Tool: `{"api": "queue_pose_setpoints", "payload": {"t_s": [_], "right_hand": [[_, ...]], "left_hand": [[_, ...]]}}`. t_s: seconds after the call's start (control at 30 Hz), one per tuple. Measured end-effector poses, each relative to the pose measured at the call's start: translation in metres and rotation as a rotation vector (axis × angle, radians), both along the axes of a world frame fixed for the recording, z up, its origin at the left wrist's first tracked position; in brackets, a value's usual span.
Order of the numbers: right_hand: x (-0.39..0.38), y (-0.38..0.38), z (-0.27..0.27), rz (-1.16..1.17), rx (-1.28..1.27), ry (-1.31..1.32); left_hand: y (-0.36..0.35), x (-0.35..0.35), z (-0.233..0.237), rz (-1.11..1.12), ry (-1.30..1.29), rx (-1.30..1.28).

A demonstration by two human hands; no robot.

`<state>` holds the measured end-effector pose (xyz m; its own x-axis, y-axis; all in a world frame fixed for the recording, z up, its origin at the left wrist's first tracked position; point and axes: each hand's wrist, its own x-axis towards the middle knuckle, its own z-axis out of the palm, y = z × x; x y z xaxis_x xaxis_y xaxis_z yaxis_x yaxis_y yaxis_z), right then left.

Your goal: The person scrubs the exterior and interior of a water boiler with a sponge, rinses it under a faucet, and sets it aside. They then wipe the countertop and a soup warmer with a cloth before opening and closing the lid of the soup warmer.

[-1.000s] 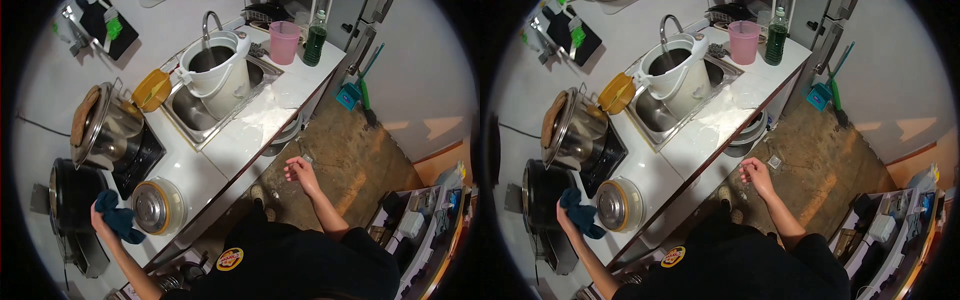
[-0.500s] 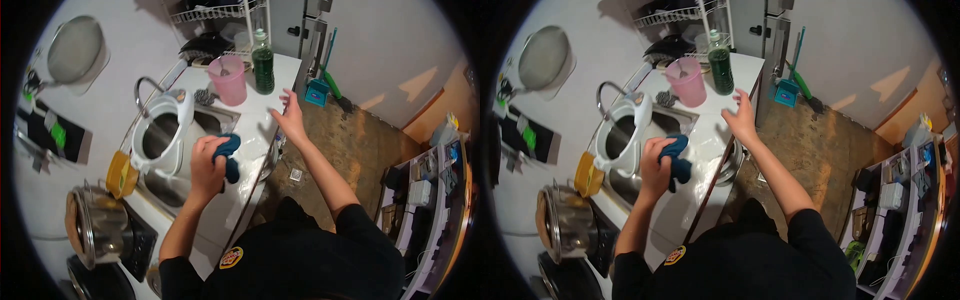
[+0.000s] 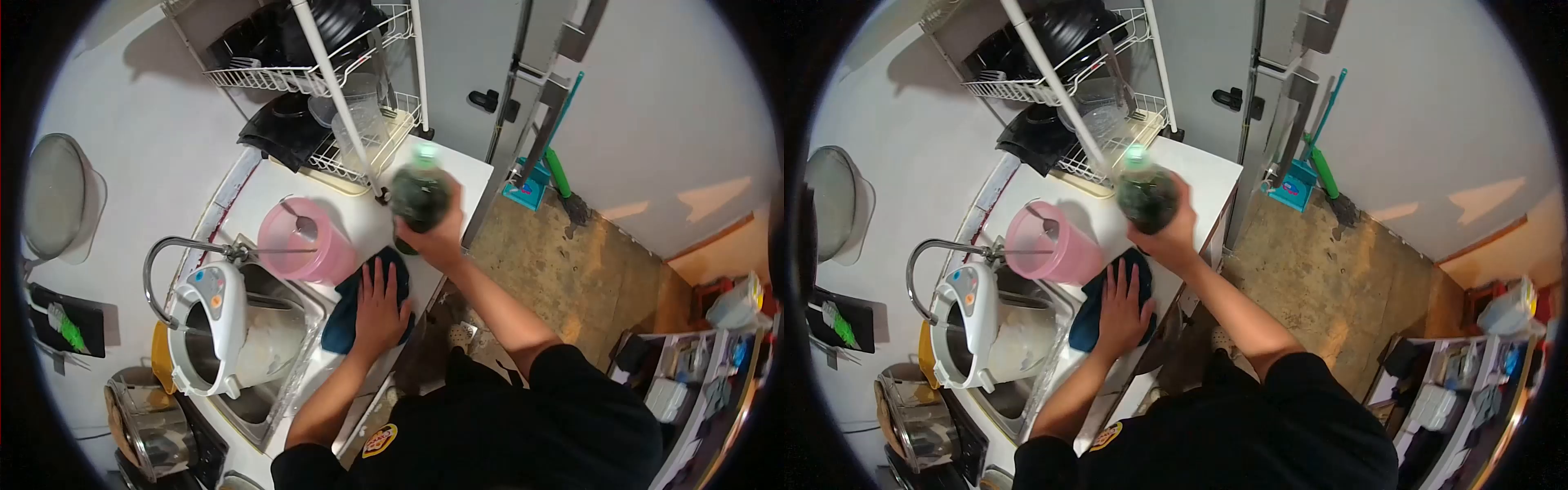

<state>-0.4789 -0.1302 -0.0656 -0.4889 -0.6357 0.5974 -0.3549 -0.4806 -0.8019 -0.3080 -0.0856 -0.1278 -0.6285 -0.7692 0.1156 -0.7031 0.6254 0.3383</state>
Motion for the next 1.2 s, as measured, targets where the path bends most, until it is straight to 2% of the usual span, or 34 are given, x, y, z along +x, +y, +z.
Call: {"api": "queue_pose_setpoints", "payload": {"t_s": [0.03,0.1,0.17,0.23,0.33,0.37,0.43,0.47,0.57,0.67,0.77,0.9,0.97,1.03,1.07,1.17,1.2], "right_hand": [[-0.02,0.007,0.002,-0.016,0.008,0.015],[-0.064,0.029,-0.008,-0.191,0.078,0.232],[-0.099,0.058,-0.022,-0.232,0.178,0.081],[-0.136,0.088,-0.026,-0.363,0.282,0.384],[-0.165,0.111,-0.012,-0.238,0.24,-0.094],[-0.171,0.116,-0.01,-0.237,0.219,-0.099],[-0.181,0.121,-0.01,-0.226,0.173,-0.115],[-0.187,0.123,-0.013,-0.206,0.184,-0.071],[-0.193,0.113,-0.017,-0.228,0.231,0.007],[-0.199,0.086,-0.04,-0.264,0.322,0.102],[-0.17,0.039,-0.028,-0.127,0.178,0.017],[-0.134,-0.006,-0.003,0.074,0.089,-0.058],[-0.122,-0.026,-0.004,0.115,0.063,-0.081],[-0.114,-0.046,-0.012,0.159,0.096,-0.126],[-0.109,-0.053,-0.016,0.069,0.073,-0.015],[-0.1,-0.066,-0.018,0.117,0.061,0.062],[-0.099,-0.068,-0.016,0.024,0.02,0.236]], "left_hand": [[-0.015,-0.016,-0.002,-0.006,0.029,0.005],[-0.048,-0.06,0.0,-0.047,-0.004,-0.02],[-0.085,-0.107,-0.006,-0.097,0.026,-0.092],[-0.129,-0.156,-0.02,-0.106,0.083,-0.152],[-0.192,-0.215,-0.034,-0.059,0.096,-0.255],[-0.207,-0.229,-0.037,-0.012,0.063,-0.285],[-0.225,-0.244,-0.033,0.032,0.006,-0.184],[-0.226,-0.243,-0.032,0.059,-0.031,-0.135],[-0.196,-0.23,-0.036,0.14,0.16,-0.247],[-0.14,-0.199,-0.032,0.209,0.018,-0.225],[-0.092,-0.152,-0.01,0.164,-0.024,-0.066],[-0.043,-0.091,-0.002,0.217,0.193,-0.059],[-0.031,-0.062,-0.015,0.261,0.386,0.056],[-0.024,-0.047,0.003,0.401,0.596,0.001],[-0.021,-0.037,0.011,0.482,0.689,-0.008],[-0.007,0.001,0.064,0.628,0.856,-0.069],[0.003,0.015,0.082,0.67,0.859,-0.074]]}}
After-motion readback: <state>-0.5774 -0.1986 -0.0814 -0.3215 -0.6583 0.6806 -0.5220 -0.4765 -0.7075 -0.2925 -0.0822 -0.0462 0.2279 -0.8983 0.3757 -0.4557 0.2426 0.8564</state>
